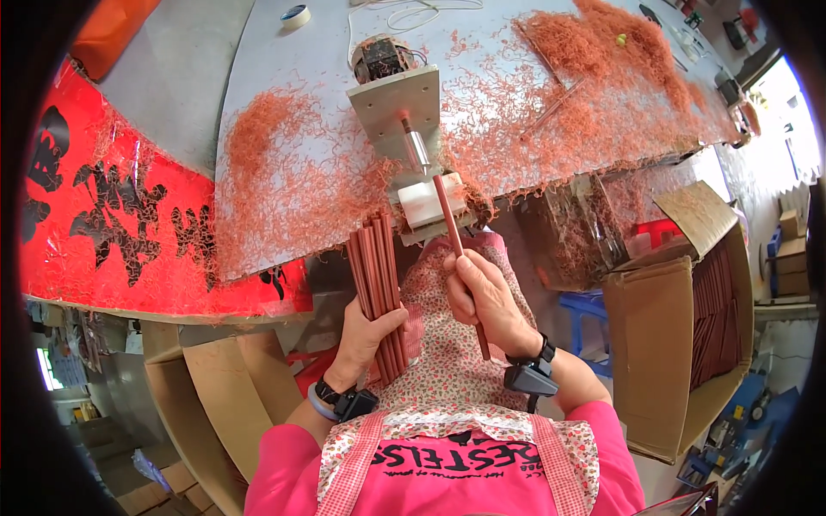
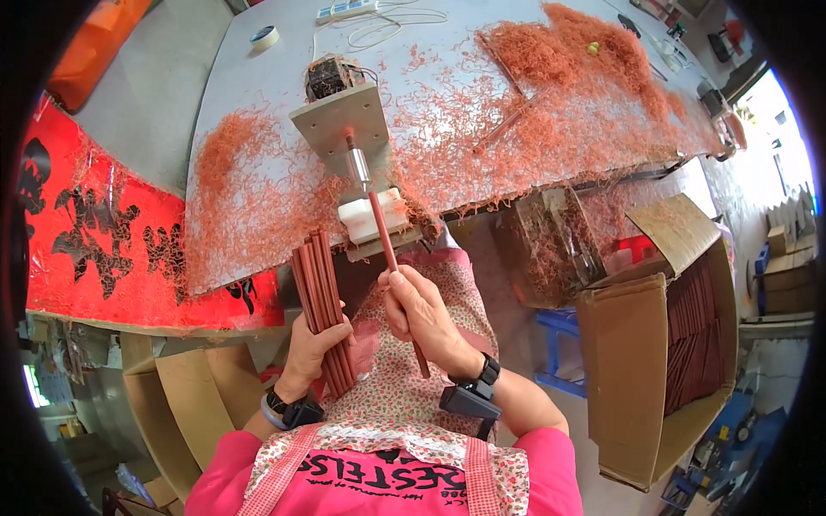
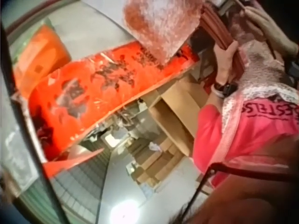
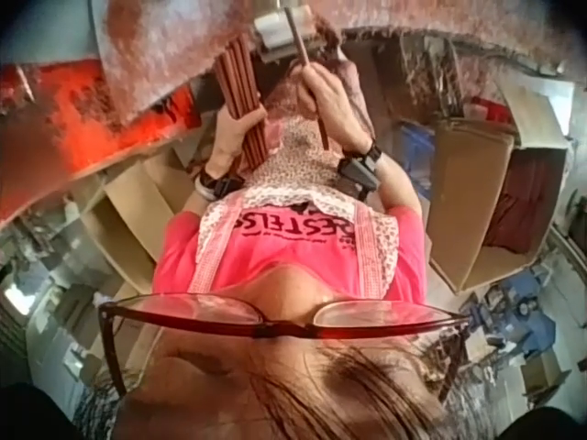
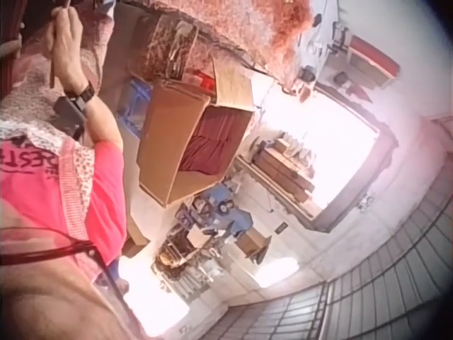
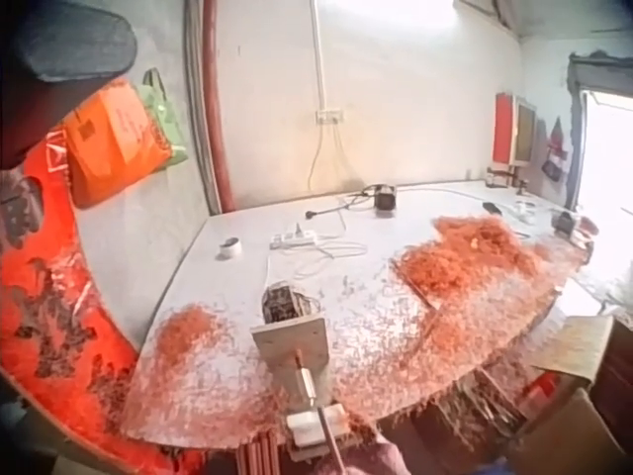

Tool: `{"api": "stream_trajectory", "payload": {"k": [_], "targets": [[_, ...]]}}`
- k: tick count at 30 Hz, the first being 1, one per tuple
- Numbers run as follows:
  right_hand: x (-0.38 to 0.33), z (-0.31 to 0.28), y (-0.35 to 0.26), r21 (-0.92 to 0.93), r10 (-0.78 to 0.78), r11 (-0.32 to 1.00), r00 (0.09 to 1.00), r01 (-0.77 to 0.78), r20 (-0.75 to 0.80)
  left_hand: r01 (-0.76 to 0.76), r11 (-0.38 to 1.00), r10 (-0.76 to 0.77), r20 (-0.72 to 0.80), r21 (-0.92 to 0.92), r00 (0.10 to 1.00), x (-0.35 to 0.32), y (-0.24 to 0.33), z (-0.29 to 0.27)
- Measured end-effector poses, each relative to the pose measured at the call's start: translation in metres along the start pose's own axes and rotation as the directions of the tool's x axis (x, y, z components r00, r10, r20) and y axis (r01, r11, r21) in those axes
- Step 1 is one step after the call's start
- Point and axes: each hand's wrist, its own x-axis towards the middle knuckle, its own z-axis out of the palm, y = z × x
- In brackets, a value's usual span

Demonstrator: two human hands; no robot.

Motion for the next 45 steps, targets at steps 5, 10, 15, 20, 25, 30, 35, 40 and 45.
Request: {"api": "stream_trajectory", "payload": {"k": [5,10,15,20,25,30,35,40,45], "targets": [[0.015,0.01,-0.004,0.162,0.066,0.985,0.998,-0.065,-0.001,-0.014,1.0,0.014,0.008,-0.026,1.0,0.003,0.004,-0.007],[0.031,0.02,-0.004,0.135,0.082,0.988,0.997,-0.08,-0.006,-0.028,0.998,0.028,-0.007,-0.055,1.0,-0.004,0.015,-0.005],[0.011,0.013,0.019,-0.097,0.025,0.995,0.999,-0.029,-0.046,0.007,0.996,-0.001,0.06,-0.091,0.998,-0.016,0.028,0.007],[-0.009,0.018,0.053,-0.454,-0.251,0.86,0.968,0.235,0.025,-0.044,0.993,0.058,0.13,-0.106,0.99,-0.016,0.014,0.015],[-0.012,0.011,0.046,-0.561,-0.403,0.752,0.915,0.347,0.026,0.144,0.949,-0.073,0.248,-0.279,0.966,-0.024,0.014,0.026],[0.008,0.003,-0.035,-0.622,-0.581,0.501,0.766,0.602,0.274,0.209,0.969,-0.146,0.382,-0.13,0.913,-0.034,0.009,0.036],[0.006,0.006,-0.043,-0.489,-0.504,0.532,0.723,0.691,0.472,0.047,0.986,0.007,0.319,-0.161,0.948,-0.043,0.01,0.038],[-0.004,-0.005,-0.022,-0.151,-0.451,0.872,0.885,0.465,0.12,-0.422,0.84,0.443,0.02,0.342,0.896,-0.034,0.016,0.01],[-0.016,-0.012,-0.01,-0.192,-0.239,0.939,0.941,0.287,0.24,-0.516,0.599,0.637,0.026,0.612,0.771,-0.039,0.025,0.006]]}}
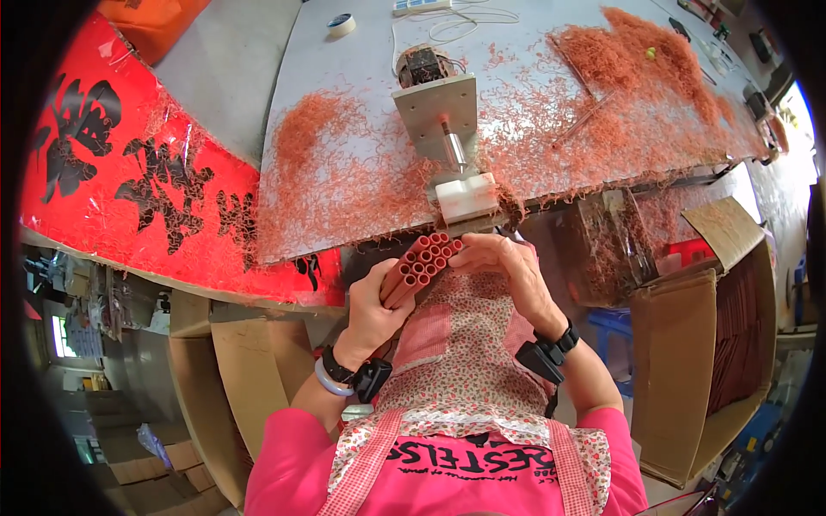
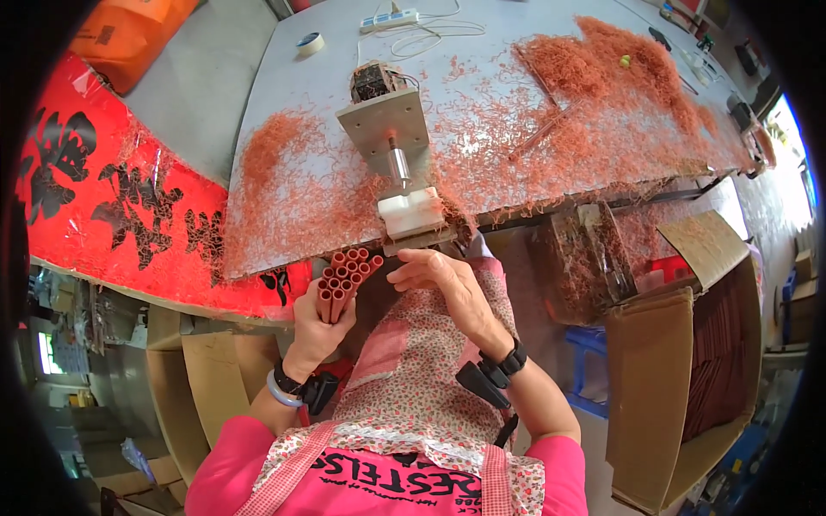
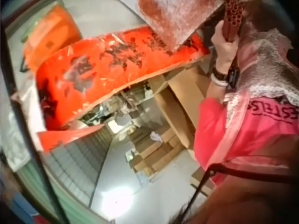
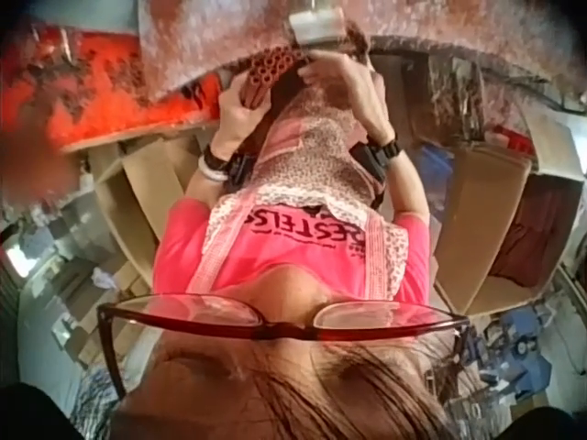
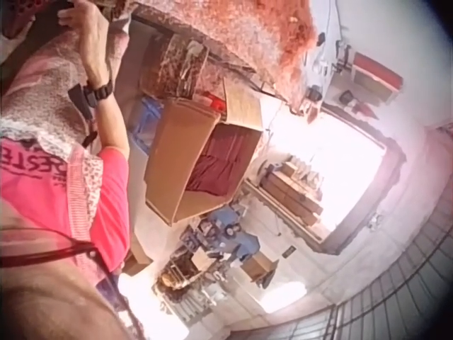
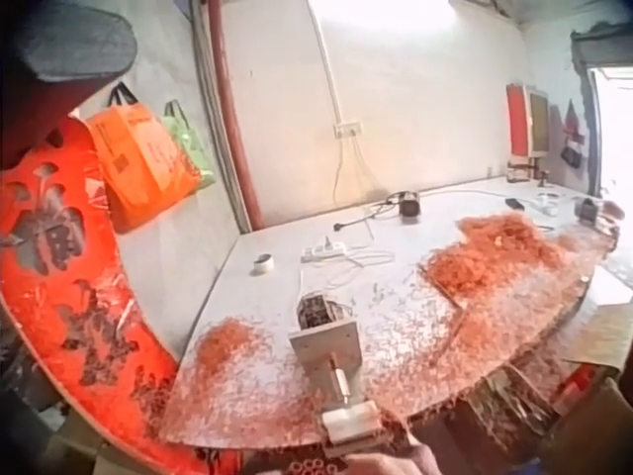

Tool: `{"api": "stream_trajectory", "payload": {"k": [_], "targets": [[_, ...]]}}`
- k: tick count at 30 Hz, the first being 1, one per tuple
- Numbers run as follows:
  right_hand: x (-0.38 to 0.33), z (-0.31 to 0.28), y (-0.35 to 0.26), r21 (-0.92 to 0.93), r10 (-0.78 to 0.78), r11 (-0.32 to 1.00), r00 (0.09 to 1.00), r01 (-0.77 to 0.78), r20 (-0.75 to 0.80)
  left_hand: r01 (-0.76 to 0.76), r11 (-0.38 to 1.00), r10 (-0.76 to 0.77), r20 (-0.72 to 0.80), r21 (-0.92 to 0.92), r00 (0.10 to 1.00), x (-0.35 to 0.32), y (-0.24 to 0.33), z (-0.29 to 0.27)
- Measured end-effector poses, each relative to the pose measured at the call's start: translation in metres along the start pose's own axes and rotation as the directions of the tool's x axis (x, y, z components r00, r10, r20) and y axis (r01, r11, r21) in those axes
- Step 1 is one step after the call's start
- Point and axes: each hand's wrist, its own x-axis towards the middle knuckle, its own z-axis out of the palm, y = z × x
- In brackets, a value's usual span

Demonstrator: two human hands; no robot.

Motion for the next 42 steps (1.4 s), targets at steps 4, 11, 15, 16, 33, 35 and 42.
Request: {"api": "stream_trajectory", "payload": {"k": [4,11,15,16,33,35,42], "targets": [[-0.001,0.002,0.006,0.033,0.024,0.999,0.998,-0.022,-0.063,0.152,0.975,-0.157,-0.018,-0.159,0.987,-0.006,-0.015,0.0],[-0.02,0.003,0.026,0.103,0.149,0.986,0.971,-0.132,-0.185,0.086,0.074,-0.454,0.044,-0.994,0.89,0.061,-0.006,-0.028],[-0.033,0.006,0.034,0.165,0.181,0.974,0.968,-0.153,-0.172,0.108,0.071,-0.426,0.068,-0.992,0.902,0.076,-0.03,-0.036],[-0.036,0.006,0.036,0.171,0.175,0.975,0.969,-0.145,-0.173,0.097,0.029,-0.425,0.076,-0.995,0.902,0.078,-0.031,-0.035],[-0.058,-0.012,0.048,0.227,0.248,0.951,0.956,-0.209,-0.159,0.067,-0.012,-0.477,0.065,-0.998,0.877,0.088,-0.03,-0.012],[-0.059,-0.011,0.048,0.231,0.258,0.948,0.954,-0.219,-0.156,0.058,-0.022,-0.479,0.061,-0.998,0.876,0.088,-0.032,-0.012],[-0.054,-0.002,0.049,0.234,0.284,0.94,0.948,-0.247,-0.144,0.052,-0.076,-0.459,0.081,-0.996,0.885,0.089,-0.036,-0.017]]}}
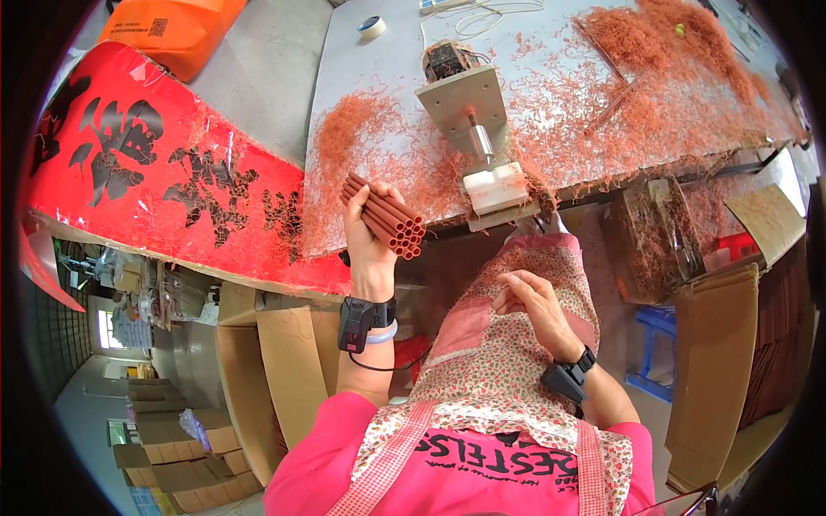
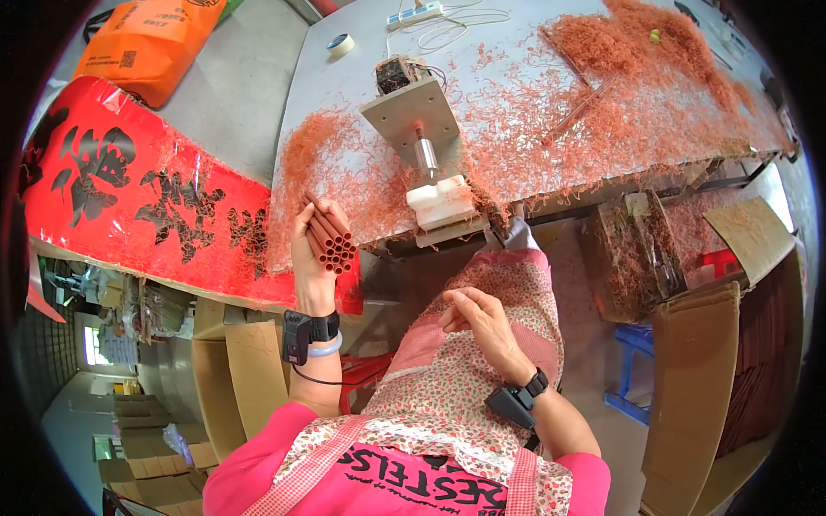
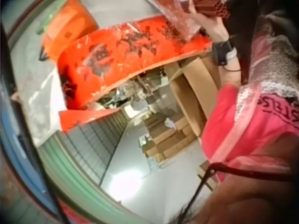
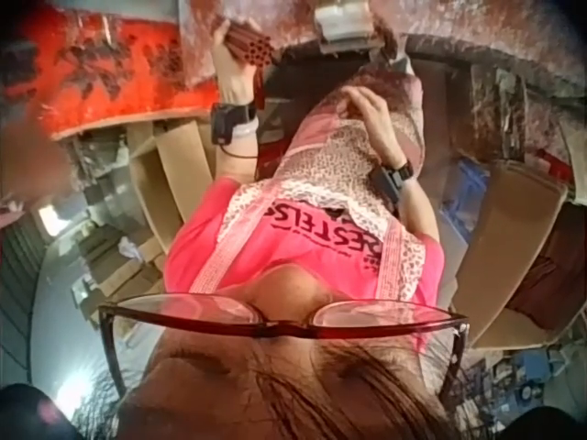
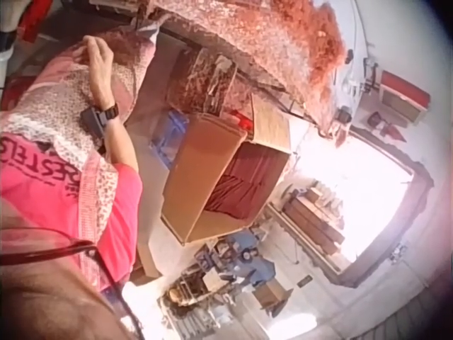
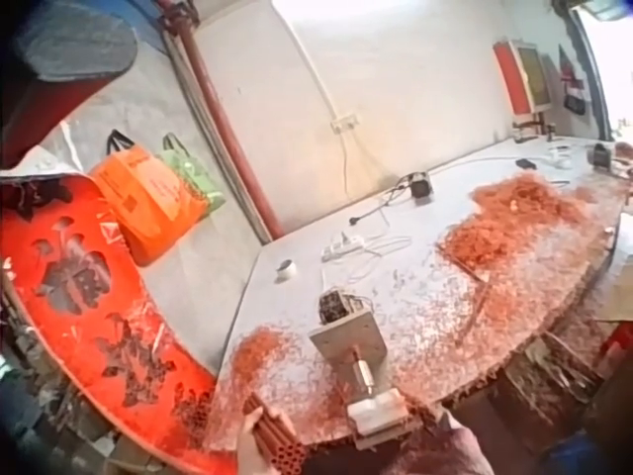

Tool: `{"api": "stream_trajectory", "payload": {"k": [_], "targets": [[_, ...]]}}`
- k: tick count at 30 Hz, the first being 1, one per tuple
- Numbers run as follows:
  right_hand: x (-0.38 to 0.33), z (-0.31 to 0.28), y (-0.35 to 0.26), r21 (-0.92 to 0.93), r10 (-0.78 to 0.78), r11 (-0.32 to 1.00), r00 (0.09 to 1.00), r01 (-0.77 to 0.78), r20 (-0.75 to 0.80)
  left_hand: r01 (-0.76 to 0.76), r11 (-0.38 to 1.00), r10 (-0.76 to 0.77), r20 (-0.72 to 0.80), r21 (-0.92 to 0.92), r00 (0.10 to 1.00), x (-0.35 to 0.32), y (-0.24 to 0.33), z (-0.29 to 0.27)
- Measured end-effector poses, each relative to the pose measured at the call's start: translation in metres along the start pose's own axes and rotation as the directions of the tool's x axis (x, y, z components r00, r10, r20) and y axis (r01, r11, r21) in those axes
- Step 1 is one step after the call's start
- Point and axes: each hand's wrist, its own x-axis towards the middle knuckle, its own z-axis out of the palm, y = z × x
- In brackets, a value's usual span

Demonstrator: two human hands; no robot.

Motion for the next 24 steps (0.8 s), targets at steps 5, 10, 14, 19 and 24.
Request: {"api": "stream_trajectory", "payload": {"k": [5,10,14,19,24], "targets": [[0.007,0.006,-0.004,-0.034,0.034,0.999,0.999,-0.034,0.016,-0.035,0.999,0.034,-0.051,-0.016,0.998,-0.005,0.004,0.006],[0.003,0.048,0.029,-0.093,0.084,0.992,0.996,-0.08,0.041,-0.043,0.974,0.032,0.053,0.223,0.998,-0.088,0.029,0.026],[-0.015,0.085,0.077,-0.189,0.105,0.977,0.994,-0.095,0.041,0.063,0.781,-0.244,0.21,0.622,0.947,-0.186,0.093,0.008],[-0.027,0.12,0.109,-0.351,0.224,0.919,0.971,-0.182,0.082,-0.146,0.665,0.158,0.052,0.733,0.986,-0.314,0.218,-0.04],[-0.029,0.172,0.15,-0.463,0.382,0.832,0.921,-0.306,0.078,-0.085,0.536,0.518,-0.247,0.84,0.819,-0.435,0.364,-0.174]]}}
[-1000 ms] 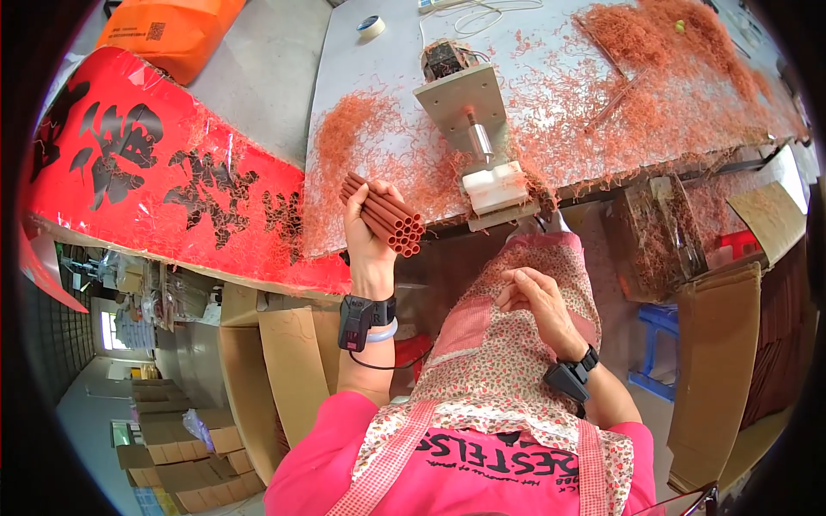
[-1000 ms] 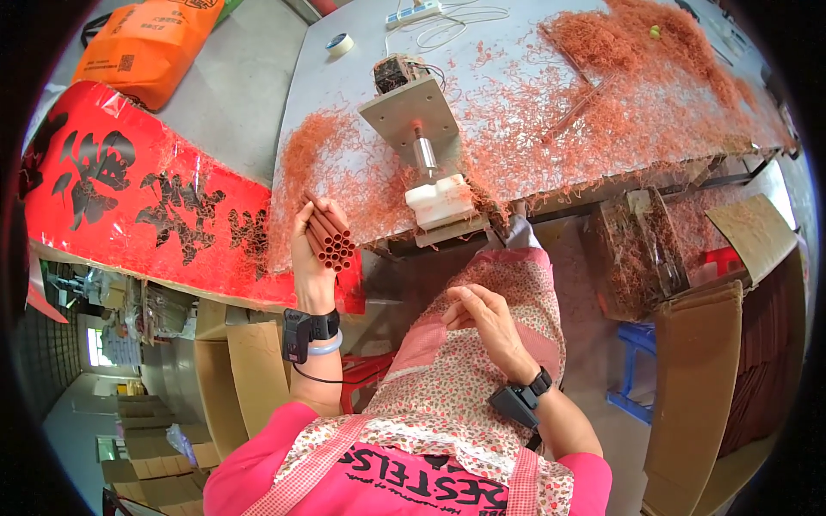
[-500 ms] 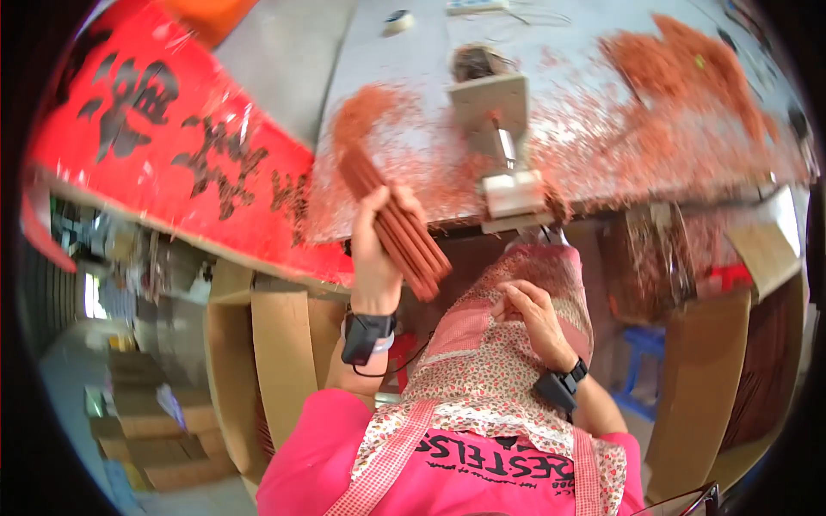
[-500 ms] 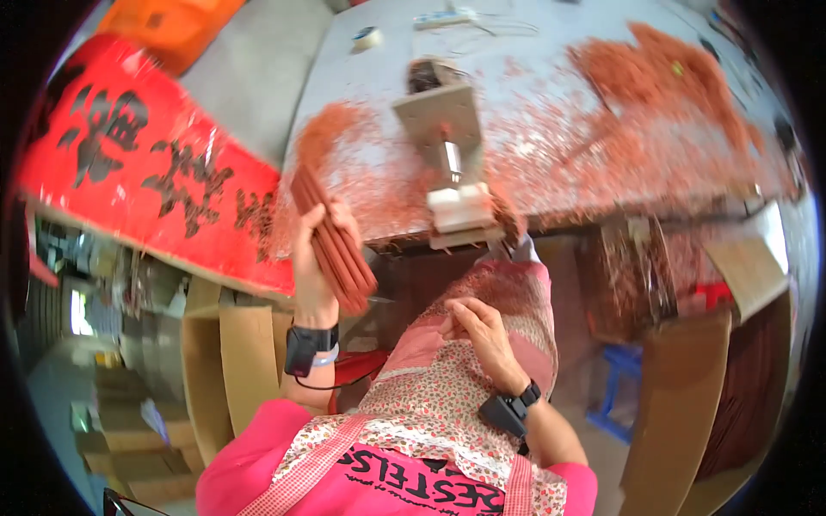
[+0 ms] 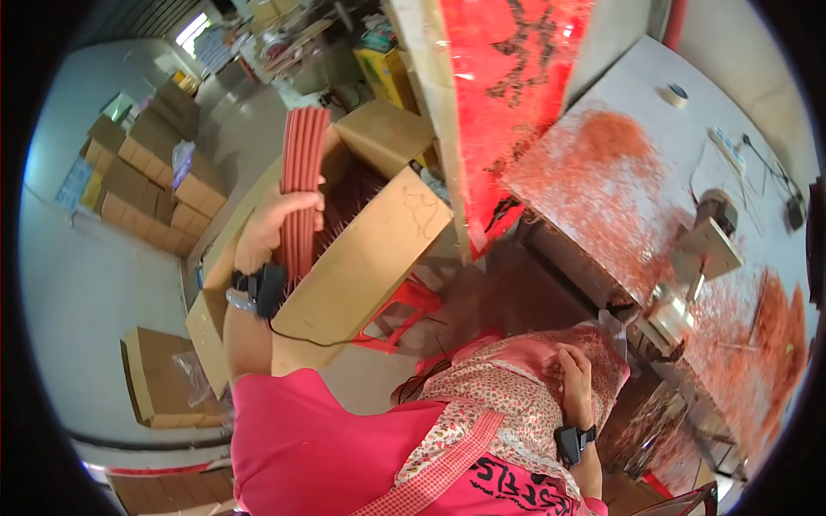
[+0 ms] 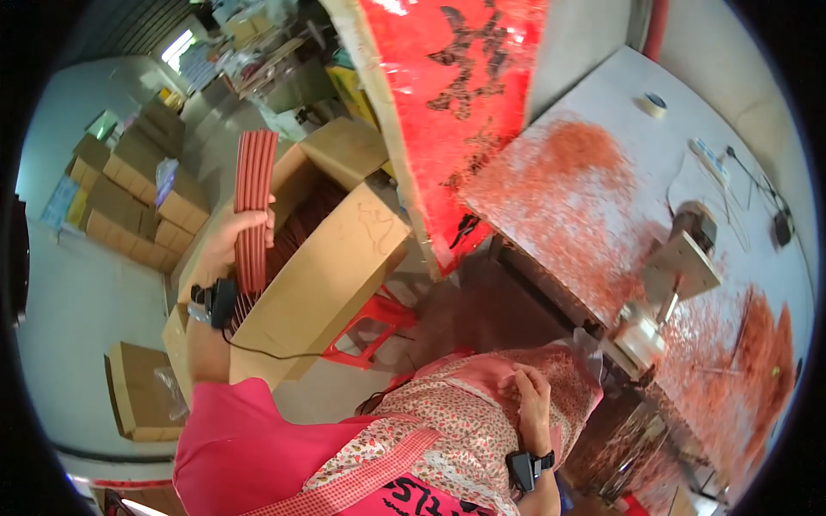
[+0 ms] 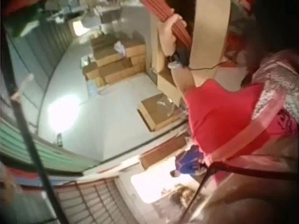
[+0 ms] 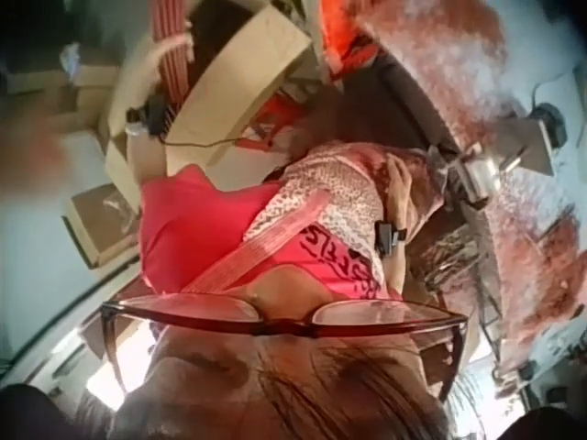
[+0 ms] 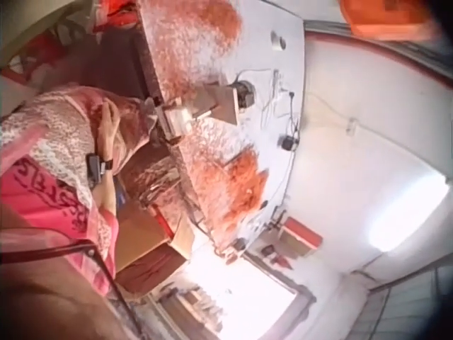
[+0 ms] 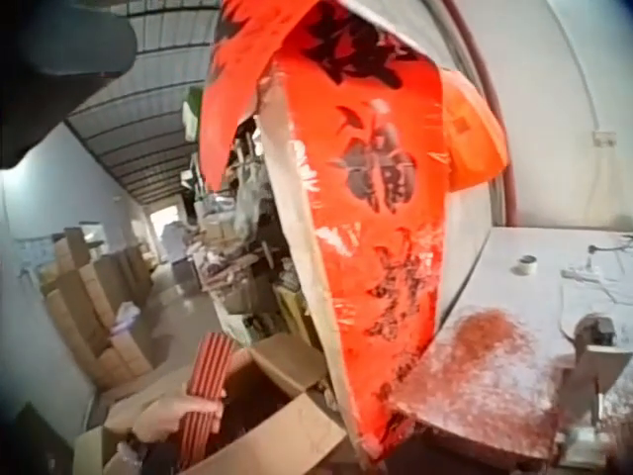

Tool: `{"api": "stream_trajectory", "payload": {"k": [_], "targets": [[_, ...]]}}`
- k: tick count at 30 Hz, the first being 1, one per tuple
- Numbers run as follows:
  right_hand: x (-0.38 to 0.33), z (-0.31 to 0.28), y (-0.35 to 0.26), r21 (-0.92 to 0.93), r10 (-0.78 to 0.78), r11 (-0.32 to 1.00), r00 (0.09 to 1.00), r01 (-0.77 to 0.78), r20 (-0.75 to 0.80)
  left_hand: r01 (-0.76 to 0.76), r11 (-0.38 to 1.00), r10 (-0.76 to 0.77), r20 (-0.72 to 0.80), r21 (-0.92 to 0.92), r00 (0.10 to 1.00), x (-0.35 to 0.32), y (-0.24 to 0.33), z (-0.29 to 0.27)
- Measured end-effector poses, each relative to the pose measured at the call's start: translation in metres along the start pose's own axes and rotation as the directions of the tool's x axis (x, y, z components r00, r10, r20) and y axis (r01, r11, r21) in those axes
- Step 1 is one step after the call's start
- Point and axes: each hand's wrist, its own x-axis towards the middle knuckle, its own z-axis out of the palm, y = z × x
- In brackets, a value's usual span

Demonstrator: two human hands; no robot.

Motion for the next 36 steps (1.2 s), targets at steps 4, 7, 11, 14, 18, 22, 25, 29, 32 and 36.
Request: {"api": "stream_trajectory", "payload": {"k": [4,7,11,14,18,22,25,29,32,36], "targets": [[0.025,0.032,0.009,-0.046,0.059,0.997,0.998,-0.058,0.018,0.27,0.949,-0.309,-0.317,-0.163,0.897,0.036,-0.076,-0.104],[0.043,0.052,0.016,-0.061,0.067,0.996,0.998,-0.066,0.014,0.303,0.886,-0.431,-0.378,-0.352,0.82,0.081,-0.119,-0.135],[0.057,0.063,0.011,-0.058,0.086,0.995,0.996,-0.086,-0.012,0.268,0.846,-0.454,-0.36,-0.46,0.815,0.153,-0.154,-0.129],[0.068,0.062,0.005,-0.05,0.082,0.995,0.996,-0.083,-0.035,0.356,0.853,-0.493,-0.365,-0.382,0.79,0.198,-0.176,-0.118],[0.081,0.052,0.0,-0.015,0.058,0.998,0.996,-0.059,-0.063,0.559,0.8,-0.378,-0.537,0.22,0.754,0.225,-0.211,-0.123],[0.095,0.043,0.001,0.032,0.081,0.996,0.996,-0.079,-0.049,0.469,0.656,-0.222,-0.443,0.592,0.869,0.247,-0.276,-0.157],[0.099,0.042,0.006,0.056,0.091,0.995,0.994,-0.088,-0.058,0.58,0.578,-0.285,-0.523,0.574,0.803,0.251,-0.249,-0.127],[0.099,0.043,0.016,0.06,0.078,0.995,0.995,-0.075,-0.063,0.629,0.715,-0.461,-0.47,0.305,0.753,0.254,-0.227,-0.146],[0.101,0.042,0.014,0.097,0.089,0.992,0.995,-0.084,-0.046,0.178,0.87,-0.123,-0.147,0.46,0.981,0.267,-0.239,-0.164],[0.103,0.04,0.014,0.091,0.087,0.992,0.995,-0.082,-0.05,0.304,0.939,-0.202,-0.463,0.158,0.863,0.29,-0.258,-0.138]]}}
